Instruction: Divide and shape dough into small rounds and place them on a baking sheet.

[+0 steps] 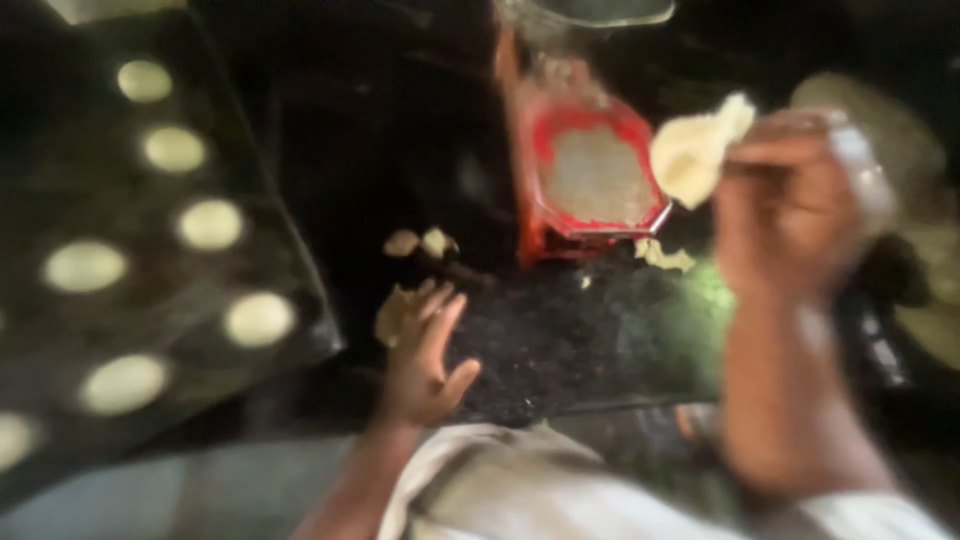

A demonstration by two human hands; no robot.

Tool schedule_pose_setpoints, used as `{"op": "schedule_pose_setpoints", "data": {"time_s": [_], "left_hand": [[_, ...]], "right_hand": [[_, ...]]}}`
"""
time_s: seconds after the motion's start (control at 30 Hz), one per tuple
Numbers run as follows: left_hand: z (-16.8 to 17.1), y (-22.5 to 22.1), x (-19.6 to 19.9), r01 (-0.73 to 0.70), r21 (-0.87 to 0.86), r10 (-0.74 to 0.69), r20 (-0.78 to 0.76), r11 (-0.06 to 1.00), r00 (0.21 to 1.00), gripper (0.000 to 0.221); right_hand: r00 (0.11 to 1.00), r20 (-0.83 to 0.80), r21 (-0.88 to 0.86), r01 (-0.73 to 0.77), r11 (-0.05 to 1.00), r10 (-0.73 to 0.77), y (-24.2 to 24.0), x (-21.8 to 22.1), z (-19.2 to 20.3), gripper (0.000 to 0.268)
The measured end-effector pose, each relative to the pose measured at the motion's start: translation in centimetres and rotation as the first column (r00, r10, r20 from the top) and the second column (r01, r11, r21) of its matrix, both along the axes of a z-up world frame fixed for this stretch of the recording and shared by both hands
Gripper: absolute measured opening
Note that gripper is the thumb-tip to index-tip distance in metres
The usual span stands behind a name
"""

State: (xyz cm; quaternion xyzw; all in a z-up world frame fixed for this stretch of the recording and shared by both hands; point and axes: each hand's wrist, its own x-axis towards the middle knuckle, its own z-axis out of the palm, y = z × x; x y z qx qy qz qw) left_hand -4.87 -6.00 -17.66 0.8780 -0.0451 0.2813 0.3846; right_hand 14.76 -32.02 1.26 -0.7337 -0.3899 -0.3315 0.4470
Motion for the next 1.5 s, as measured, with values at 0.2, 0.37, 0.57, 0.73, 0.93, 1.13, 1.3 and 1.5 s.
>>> {"op": "schedule_pose_setpoints", "data": {"time_s": [0.2, 0.37, 0.57, 0.73, 0.93, 1.13, 1.3, 1.5], "left_hand": [[-0.3, 0.2, 0.2, 0.002, 0.028, -0.005, 0.099, 1.000, 0.995, 0.073], [-0.3, -0.2, 0.1, -0.007, 0.052, 0.001, 0.114, 0.999, 0.994, 0.071], [-2.0, -0.3, 0.7, -0.062, 0.092, 0.050, 0.126, 0.994, 0.991, 0.061], [-1.4, -0.5, 0.7, -0.096, 0.101, 0.079, 0.158, 0.990, 0.984, 0.058], [-1.5, -0.6, 0.7, -0.117, 0.077, 0.102, 0.176, 0.990, 0.979, 0.055], [-0.7, -0.5, 0.2, -0.128, 0.055, 0.118, 0.154, 0.990, 0.981, 0.051], [-0.7, -0.5, 0.0, -0.115, 0.009, 0.113, 0.128, 0.993, 0.985, 0.052], [-0.9, -0.3, -0.1, -0.091, 0.009, 0.089, 0.110, 0.996, 0.990, 0.051]], "right_hand": [[0.996, 0.010, -0.121, 0.088, 0.989, -0.087, 0.4, 1.0, -2.0, 0.014], [0.977, -0.115, -0.103, 0.170, 0.980, -0.182, -2.3, -0.4, -4.9, 0.017], [0.960, -0.199, -0.230, 0.150, 0.962, -0.197, -3.3, -2.9, -9.9, 0.010], [0.936, -0.301, -0.269, 0.099, 0.958, -0.181, -4.6, -3.7, -11.1, 0.011], [0.952, -0.273, -0.233, 0.070, 0.970, -0.134, -4.9, -3.4, -9.4, 0.010], [0.954, -0.291, -0.218, 0.013, 0.976, -0.078, -4.1, -3.0, -6.9, 0.008], [0.995, -0.076, -0.324, 0.039, 0.945, -0.067, -2.2, -1.7, -3.6, 0.012], [0.996, 0.065, -0.440, 0.090, 0.894, -0.069, -1.7, 2.7, -2.5, 0.010]]}}
